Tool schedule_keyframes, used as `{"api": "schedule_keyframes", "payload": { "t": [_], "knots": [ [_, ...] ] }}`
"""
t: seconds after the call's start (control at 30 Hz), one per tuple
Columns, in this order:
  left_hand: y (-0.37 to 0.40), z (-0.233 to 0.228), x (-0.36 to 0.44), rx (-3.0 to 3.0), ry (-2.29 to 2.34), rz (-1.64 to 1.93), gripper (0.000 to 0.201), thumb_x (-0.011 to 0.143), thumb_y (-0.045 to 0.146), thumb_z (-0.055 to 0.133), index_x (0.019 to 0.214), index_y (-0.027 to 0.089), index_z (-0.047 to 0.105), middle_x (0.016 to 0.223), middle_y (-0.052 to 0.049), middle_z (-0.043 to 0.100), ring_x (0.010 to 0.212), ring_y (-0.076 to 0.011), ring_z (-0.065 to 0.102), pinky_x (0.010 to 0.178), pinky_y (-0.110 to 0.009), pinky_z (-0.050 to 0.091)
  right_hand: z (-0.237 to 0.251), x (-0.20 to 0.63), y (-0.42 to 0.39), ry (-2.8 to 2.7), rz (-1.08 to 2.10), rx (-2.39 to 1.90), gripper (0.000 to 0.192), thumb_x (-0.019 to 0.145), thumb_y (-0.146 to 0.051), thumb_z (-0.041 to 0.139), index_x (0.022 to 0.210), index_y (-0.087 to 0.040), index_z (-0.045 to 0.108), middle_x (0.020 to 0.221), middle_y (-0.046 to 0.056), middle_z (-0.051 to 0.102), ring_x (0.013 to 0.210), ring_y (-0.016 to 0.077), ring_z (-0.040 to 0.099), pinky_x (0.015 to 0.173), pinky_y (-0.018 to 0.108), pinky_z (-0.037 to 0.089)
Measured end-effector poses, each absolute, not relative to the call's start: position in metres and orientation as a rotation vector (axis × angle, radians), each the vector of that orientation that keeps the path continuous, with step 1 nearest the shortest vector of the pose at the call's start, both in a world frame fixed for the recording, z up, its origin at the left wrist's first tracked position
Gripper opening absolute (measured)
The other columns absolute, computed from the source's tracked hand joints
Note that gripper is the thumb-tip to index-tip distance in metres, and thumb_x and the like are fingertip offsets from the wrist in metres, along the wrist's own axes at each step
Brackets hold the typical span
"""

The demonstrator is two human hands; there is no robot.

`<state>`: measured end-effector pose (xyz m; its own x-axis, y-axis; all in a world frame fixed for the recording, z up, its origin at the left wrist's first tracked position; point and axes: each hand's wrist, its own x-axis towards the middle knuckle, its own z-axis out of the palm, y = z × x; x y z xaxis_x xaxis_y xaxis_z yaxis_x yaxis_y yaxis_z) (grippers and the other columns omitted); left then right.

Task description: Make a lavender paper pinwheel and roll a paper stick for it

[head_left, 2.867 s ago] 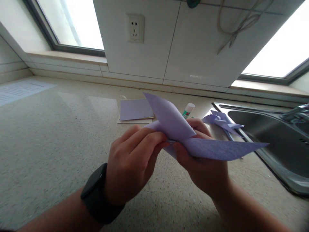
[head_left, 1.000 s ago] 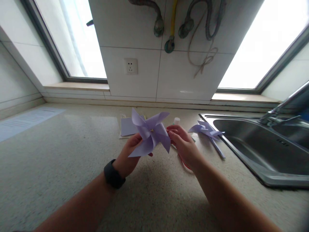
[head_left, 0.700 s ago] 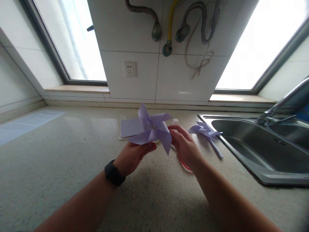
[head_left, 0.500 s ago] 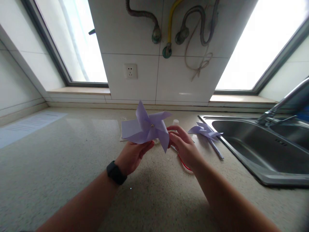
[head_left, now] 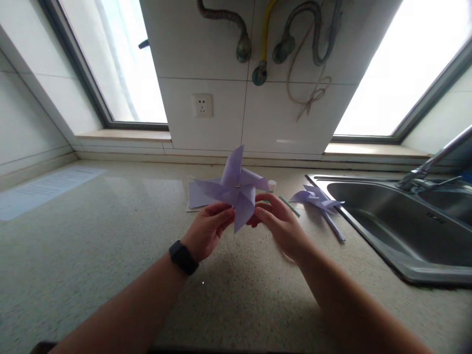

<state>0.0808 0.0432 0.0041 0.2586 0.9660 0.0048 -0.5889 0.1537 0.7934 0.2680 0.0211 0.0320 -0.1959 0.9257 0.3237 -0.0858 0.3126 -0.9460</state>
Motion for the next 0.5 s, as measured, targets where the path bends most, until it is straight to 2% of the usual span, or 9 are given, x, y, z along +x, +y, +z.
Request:
{"api": "schedule_keyframes", "payload": {
  "t": [0.17, 0.27, 0.5],
  "knots": [
    [0.0441, 0.0053, 0.0817, 0.785, 0.574, 1.208, 0.022, 0.068, 0.02, 0.092, 0.084, 0.014, 0.078, 0.085, -0.006, 0.078, 0.079, -0.0144, 0.07, 0.076, -0.024, 0.054, 0.0333, 0.266, 0.0201, -1.534, 1.204, -0.788, 0.025, 0.09, -0.039, 0.066, 0.107, -0.021, 0.06, 0.09, 0.004, 0.074, 0.072, 0.015, 0.07, 0.066, 0.032, 0.053],
    [0.0447, 0.0047, 0.0816, 0.78, 0.565, 1.219, 0.021, 0.068, 0.02, 0.092, 0.083, 0.015, 0.078, 0.083, -0.005, 0.078, 0.075, -0.0127, 0.069, 0.073, -0.023, 0.053, 0.0348, 0.2662, 0.0187, -1.56, 1.201, -0.787, 0.023, 0.09, -0.037, 0.067, 0.103, -0.019, 0.064, 0.086, 0.004, 0.073, 0.069, 0.014, 0.067, 0.063, 0.031, 0.053],
    [0.0493, 0.0014, 0.0816, 0.759, 0.534, 1.276, 0.022, 0.066, 0.02, 0.093, 0.081, 0.016, 0.077, 0.085, -0.003, 0.077, 0.077, -0.0109, 0.069, 0.077, -0.022, 0.053, 0.0317, 0.2645, 0.0143, -1.516, 1.108, -0.8, 0.024, 0.093, -0.03, 0.061, 0.114, -0.02, 0.058, 0.077, 0.0, 0.069, 0.065, 0.0113, 0.059, 0.059, 0.026, 0.049]
  ]
}}
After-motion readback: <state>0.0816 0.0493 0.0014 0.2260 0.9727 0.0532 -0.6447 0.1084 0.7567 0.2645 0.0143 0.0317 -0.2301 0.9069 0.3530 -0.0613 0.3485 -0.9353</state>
